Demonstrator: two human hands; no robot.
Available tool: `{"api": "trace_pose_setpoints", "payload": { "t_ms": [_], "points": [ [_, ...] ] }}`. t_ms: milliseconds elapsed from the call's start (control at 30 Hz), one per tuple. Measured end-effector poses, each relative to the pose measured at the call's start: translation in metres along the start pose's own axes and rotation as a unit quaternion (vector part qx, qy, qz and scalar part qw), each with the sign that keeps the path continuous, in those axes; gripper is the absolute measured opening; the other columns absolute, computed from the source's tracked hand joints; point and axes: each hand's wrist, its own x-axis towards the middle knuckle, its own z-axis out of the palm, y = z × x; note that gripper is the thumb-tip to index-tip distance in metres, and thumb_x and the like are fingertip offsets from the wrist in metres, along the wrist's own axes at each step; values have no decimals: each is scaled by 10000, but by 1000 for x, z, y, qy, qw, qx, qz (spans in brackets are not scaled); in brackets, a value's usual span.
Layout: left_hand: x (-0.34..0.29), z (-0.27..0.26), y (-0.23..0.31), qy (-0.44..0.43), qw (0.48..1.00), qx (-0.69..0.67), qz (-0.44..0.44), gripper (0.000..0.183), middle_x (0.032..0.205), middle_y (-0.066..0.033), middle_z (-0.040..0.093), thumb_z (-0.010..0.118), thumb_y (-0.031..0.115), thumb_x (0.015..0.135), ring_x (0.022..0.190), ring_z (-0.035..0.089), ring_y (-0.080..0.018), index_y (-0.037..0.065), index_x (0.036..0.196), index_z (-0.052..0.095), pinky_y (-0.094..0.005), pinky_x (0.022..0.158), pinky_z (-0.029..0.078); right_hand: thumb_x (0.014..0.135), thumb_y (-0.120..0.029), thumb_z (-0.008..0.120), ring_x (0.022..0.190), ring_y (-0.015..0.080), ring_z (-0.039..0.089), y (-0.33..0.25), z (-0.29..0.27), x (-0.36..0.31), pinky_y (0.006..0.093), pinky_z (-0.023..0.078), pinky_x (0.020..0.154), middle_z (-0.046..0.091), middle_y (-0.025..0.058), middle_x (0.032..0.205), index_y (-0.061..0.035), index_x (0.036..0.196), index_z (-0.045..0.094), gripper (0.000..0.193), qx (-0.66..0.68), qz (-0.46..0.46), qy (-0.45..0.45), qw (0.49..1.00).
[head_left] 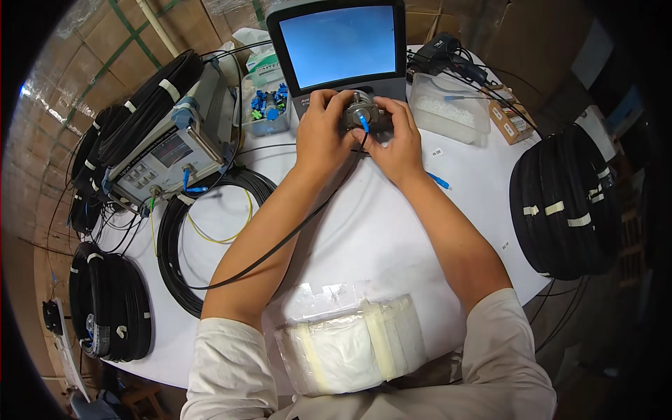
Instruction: The recorder uses a specialized handheld inspection probe to examine the end-face of fiber optic connectors, with the live feed displayed on an external monitor for quality check.
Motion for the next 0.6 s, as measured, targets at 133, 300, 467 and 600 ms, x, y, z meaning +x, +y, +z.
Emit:
{"api": "trace_pose_setpoints", "payload": {
  "t_ms": [133,300,467,600],
  "points": [
    [0,1,5,-3,1000,-5,-21,702,1223,-132,569,891,117,674,1063,633,-400,145,1313,601,-498,875,540,770,-162,856,1075,346,629,-1,-2,2,416,530,920,614,117,1205,-101,1262,621,549,-18,-61,37,997],
    [0,4,2,11,1000,0,-16,662,1210,-131,560,877,148,698,1050,629,-407,149,1300,601,-503,873,537,774,-101,830,1067,332,624,-5,-7,6,417,530,907,632,93,1147,-112,1111,702,361,-46,-142,43,988],
    [0,5,2,15,1000,-3,-18,630,1209,-130,561,869,164,710,1044,630,-401,144,1283,610,-501,868,537,777,-98,838,1017,312,628,-8,-7,10,417,528,866,661,73,1032,-93,988,725,240,-44,-171,45,983],
    [0,5,2,20,1000,-1,-15,617,1205,-130,562,865,166,713,1035,633,-396,145,1278,615,-499,859,538,788,-117,843,986,308,635,-11,-7,13,415,527,843,671,69,970,-70,942,706,212,-49,-177,42,982]
  ]
}}
